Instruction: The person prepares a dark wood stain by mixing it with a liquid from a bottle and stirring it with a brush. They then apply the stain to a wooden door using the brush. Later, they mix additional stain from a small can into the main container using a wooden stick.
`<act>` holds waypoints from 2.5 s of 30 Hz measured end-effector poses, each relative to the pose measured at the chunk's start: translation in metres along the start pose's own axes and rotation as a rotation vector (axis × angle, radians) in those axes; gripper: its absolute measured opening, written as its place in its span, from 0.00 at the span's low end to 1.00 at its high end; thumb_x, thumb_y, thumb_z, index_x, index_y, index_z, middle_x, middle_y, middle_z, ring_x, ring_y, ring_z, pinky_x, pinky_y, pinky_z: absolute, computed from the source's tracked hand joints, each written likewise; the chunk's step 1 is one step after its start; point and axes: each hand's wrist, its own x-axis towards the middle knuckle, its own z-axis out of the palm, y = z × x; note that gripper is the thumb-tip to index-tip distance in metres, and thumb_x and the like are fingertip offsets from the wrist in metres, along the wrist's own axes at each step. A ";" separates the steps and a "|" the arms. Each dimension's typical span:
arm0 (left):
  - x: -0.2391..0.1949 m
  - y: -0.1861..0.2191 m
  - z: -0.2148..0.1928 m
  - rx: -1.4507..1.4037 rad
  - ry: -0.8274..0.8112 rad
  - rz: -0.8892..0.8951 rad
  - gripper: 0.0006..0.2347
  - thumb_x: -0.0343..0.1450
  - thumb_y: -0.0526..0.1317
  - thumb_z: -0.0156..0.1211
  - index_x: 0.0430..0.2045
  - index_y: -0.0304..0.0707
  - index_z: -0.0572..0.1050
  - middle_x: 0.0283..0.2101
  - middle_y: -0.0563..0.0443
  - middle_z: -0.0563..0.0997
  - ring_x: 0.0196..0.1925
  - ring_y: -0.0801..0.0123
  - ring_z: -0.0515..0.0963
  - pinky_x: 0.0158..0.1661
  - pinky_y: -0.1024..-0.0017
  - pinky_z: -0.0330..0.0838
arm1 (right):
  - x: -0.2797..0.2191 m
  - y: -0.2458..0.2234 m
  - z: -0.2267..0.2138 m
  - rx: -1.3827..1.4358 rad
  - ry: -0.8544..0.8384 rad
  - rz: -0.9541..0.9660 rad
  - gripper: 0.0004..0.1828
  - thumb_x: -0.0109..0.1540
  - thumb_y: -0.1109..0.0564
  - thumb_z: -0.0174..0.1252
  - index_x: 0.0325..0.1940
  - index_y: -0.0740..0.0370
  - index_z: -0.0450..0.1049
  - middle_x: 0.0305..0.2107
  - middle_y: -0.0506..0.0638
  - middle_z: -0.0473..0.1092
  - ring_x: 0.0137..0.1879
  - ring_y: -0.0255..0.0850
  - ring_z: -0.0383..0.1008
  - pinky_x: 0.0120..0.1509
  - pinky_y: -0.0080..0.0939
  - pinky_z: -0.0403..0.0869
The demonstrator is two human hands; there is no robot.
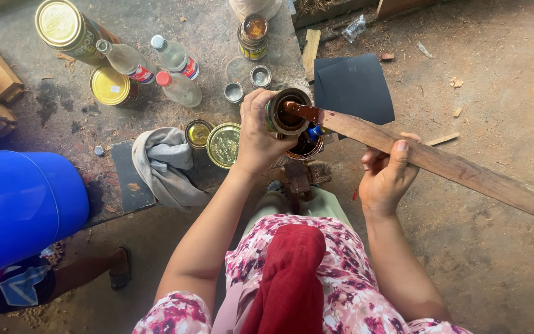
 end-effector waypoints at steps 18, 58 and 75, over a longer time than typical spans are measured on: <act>-0.006 -0.005 0.008 -0.031 -0.036 -0.015 0.39 0.55 0.36 0.82 0.59 0.42 0.61 0.60 0.42 0.67 0.67 0.49 0.68 0.67 0.58 0.67 | -0.004 0.005 -0.014 -0.042 -0.007 -0.032 0.20 0.73 0.39 0.55 0.53 0.56 0.64 0.31 0.45 0.69 0.32 0.30 0.73 0.32 0.29 0.73; 0.016 -0.057 -0.035 0.026 0.101 -0.154 0.37 0.59 0.35 0.80 0.60 0.40 0.61 0.57 0.47 0.67 0.65 0.58 0.72 0.69 0.63 0.68 | -0.010 0.056 -0.044 -0.551 -0.288 -0.269 0.11 0.76 0.51 0.50 0.54 0.62 0.63 0.36 0.49 0.68 0.35 0.33 0.71 0.36 0.31 0.75; 0.056 -0.136 -0.034 -0.032 0.229 -0.186 0.35 0.59 0.33 0.78 0.60 0.32 0.62 0.57 0.44 0.72 0.62 0.59 0.75 0.64 0.66 0.70 | -0.002 0.059 0.018 -0.976 -0.664 -0.496 0.10 0.64 0.59 0.66 0.49 0.62 0.81 0.38 0.55 0.80 0.41 0.46 0.81 0.42 0.43 0.80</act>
